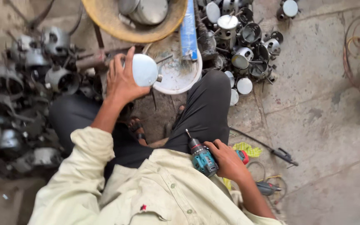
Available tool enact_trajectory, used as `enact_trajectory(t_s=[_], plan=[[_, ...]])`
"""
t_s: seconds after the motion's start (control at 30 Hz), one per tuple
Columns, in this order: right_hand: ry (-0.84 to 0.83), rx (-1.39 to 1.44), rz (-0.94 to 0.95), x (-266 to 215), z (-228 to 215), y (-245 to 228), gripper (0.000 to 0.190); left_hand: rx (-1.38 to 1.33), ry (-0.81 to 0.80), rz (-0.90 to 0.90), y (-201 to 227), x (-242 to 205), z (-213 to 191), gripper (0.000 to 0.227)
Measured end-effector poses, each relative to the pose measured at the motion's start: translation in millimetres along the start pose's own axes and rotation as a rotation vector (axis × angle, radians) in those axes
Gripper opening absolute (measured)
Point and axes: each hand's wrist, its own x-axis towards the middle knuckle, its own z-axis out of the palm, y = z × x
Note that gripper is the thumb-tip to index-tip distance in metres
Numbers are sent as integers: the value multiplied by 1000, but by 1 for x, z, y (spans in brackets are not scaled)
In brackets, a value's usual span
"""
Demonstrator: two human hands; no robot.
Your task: The person sits on the floor and uses a cordless drill to make holes in small, round metal discs. They hold the discs in their left hand and operate the drill with their right hand, occasionally wiping the discs with a cloth. The person places finished discs into a yellow bowl and picks up new ones from a pile of metal parts.
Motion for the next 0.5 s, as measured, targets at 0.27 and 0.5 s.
enact_trajectory(t_s=[0.27, 0.5], plan=[[-89, 121, -21, 13, -18, 12, 85, -527, 58, -12, 50, 41, 38, 110], [-124, 186, 12, 17, -15, 19, 91, -2016, -527, -479, 99, 65, 114, 67]])
